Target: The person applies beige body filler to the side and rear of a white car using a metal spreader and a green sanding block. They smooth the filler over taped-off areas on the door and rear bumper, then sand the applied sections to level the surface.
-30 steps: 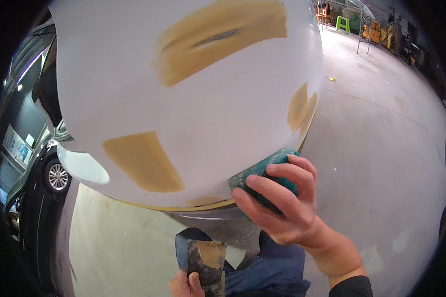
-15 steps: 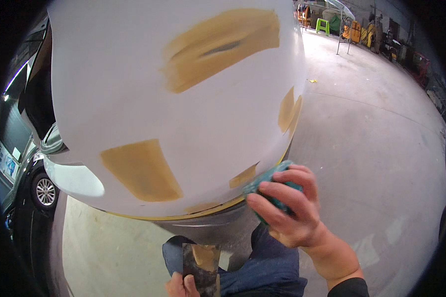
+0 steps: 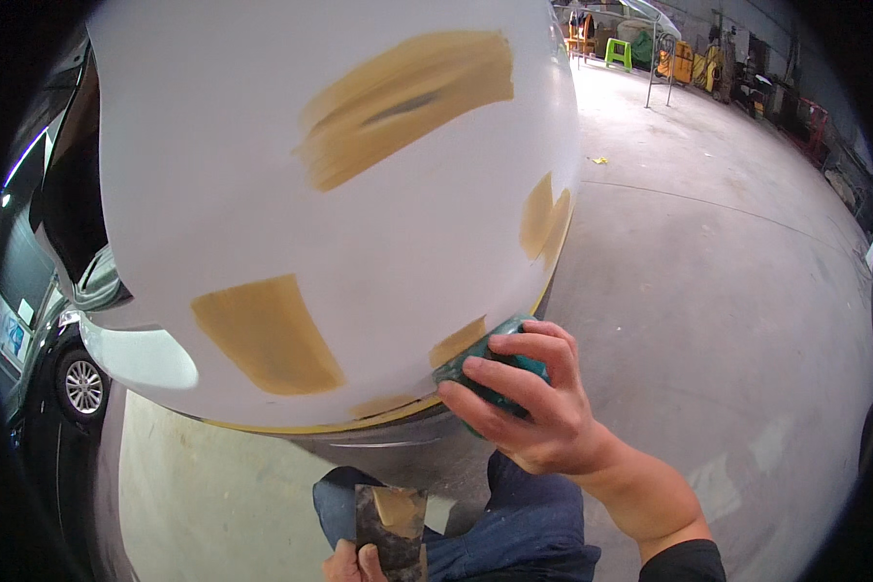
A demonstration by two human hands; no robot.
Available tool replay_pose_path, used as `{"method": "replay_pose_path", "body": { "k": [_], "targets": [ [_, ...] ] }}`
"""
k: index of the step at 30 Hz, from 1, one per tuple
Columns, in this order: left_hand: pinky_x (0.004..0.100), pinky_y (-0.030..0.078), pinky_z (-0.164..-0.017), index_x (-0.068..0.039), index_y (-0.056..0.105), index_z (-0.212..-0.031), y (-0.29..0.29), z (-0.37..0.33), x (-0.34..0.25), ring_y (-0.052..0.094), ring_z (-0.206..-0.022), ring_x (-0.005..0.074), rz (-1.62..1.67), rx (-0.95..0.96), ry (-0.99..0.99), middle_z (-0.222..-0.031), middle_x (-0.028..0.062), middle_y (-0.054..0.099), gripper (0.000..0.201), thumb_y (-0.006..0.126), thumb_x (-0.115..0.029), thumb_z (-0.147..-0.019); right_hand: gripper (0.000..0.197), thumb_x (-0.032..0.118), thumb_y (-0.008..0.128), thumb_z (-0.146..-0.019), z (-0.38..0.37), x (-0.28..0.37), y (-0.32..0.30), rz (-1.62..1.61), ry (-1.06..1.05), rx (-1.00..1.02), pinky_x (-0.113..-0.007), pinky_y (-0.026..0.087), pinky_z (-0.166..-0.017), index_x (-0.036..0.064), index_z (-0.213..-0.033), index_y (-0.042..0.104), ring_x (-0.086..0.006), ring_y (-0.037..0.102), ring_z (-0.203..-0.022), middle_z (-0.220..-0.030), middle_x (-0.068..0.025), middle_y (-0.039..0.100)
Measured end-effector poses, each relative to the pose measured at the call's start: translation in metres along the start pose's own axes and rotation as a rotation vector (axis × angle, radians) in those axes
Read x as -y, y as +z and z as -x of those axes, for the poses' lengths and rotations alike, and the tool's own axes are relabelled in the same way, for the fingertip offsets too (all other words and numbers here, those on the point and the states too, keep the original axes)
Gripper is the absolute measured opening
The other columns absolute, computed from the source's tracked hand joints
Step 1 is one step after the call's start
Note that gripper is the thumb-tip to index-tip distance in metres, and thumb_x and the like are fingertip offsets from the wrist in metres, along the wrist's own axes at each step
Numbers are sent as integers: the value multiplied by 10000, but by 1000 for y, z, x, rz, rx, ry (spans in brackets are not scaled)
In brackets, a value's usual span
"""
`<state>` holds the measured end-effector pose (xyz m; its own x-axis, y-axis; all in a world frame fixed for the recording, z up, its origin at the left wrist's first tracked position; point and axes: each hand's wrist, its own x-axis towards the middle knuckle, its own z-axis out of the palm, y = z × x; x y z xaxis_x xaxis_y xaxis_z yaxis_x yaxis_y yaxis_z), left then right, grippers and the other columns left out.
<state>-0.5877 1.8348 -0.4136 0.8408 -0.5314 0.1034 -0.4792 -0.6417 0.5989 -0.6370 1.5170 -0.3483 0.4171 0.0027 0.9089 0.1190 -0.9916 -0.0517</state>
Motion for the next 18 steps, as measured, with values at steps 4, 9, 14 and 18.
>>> {"method": "replay_pose_path", "body": {
  "k": [4,9,14,18],
  "targets": [
    [587,402,-613,-16,586,-894,4,4,5,551,-704,526,-21,13,18,-754,280,603,413,468,-379,-1054,336,128,750,-724,-1,-10,-12,12,-21,-82,-482,483,-943,207,-1051,767,-256,587,-1053,-1123,-11,629],
    [586,399,-613,-8,601,-883,5,4,6,549,-717,525,-44,53,-8,-779,280,606,391,500,-350,-1043,293,167,701,-766,-22,-13,-7,31,-60,-34,-487,476,-939,191,-1052,759,-259,572,-1070,-1102,-15,619],
    [592,388,-611,-7,611,-898,11,8,9,539,-698,525,-12,-6,41,-793,272,611,376,503,-339,-1041,301,163,691,-783,-9,-12,-1,27,-51,-56,-491,456,-970,216,-1071,759,-257,552,-1104,-1149,2,594],
    [589,387,-607,-21,606,-914,12,9,18,538,-688,515,-43,50,28,-798,268,612,350,511,-334,-1038,311,143,700,-787,6,-11,0,24,-46,-17,-490,454,-976,229,-1080,761,-253,536,-1130,-1185,10,586]
  ]
}}
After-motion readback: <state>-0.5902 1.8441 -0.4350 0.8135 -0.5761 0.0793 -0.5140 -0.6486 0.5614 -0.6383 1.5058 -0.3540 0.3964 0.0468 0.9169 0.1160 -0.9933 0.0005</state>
